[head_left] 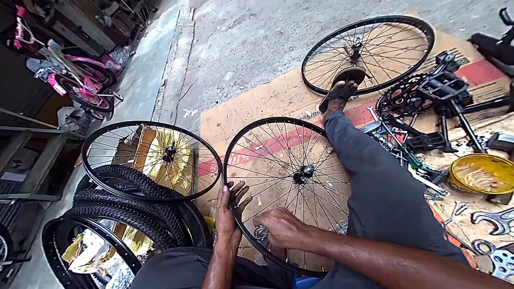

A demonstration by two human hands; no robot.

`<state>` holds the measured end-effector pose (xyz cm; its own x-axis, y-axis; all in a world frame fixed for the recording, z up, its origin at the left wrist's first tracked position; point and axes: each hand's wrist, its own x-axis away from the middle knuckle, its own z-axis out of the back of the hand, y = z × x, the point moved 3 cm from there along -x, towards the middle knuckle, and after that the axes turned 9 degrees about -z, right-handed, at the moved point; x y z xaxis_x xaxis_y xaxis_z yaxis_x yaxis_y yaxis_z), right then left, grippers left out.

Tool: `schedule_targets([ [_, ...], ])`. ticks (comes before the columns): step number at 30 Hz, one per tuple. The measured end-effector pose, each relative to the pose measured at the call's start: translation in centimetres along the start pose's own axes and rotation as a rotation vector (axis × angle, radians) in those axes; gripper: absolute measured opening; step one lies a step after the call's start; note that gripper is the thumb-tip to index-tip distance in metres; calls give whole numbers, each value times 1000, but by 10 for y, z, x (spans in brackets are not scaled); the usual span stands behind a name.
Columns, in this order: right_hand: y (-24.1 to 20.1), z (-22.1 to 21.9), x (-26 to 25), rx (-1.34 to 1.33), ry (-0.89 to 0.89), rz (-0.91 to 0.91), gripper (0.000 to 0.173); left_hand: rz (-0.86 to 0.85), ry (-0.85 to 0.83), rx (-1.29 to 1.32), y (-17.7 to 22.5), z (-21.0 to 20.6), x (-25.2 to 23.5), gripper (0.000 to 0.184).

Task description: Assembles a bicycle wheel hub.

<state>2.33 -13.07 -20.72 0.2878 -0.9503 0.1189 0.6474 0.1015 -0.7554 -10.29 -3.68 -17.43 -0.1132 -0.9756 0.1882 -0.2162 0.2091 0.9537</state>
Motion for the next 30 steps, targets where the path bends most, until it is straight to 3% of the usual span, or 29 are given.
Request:
schedule_targets([
  [3, 6, 25, 4, -215, -253, 60, 33, -5, -8, 3, -1, 2, -1, 43],
  [5, 14, 28, 7, -405, -246, 64, 27, -12, -10, 2, -1, 3, -1, 42],
  [7, 10, 19, 5, -353, -113, -35, 24, -10, -8, -4, 0, 2, 1, 42],
  [10, 0, 0, 1, -41, 30, -45, 22, -6, 1, 3, 0, 0, 1, 43],
  [12, 0, 8, 1, -45, -111, -12, 24, -3, 9, 6, 0, 0, 1, 43],
  [14, 7, 26, 5, -235, -268, 67, 35, -9, -3, 8, 0, 1, 0, 43],
  [17, 16, 26, 4, -453, -209, 21, 27, -9, -5, 4, 0, 2, 1, 44],
  [19, 10, 16, -1, -265, -90, -85, 32, -5, -2, 7, 0, 0, 0, 43],
  [21, 2, 8, -4, -48, -37, -66, 23, -3, -2, 3, 1, -2, -2, 43],
  [23, -1, 10, -1, -5, -110, -25, 20, 10, -10, -2, 2, 0, -3, 43],
  [26, 10, 26, 9, -181, -257, 107, 42, 50, -65, -53, 8, -2, -18, 42],
  [30, 13, 18, 10, -233, -193, 124, 34, 91, -91, -18, 13, -5, -33, 44],
])
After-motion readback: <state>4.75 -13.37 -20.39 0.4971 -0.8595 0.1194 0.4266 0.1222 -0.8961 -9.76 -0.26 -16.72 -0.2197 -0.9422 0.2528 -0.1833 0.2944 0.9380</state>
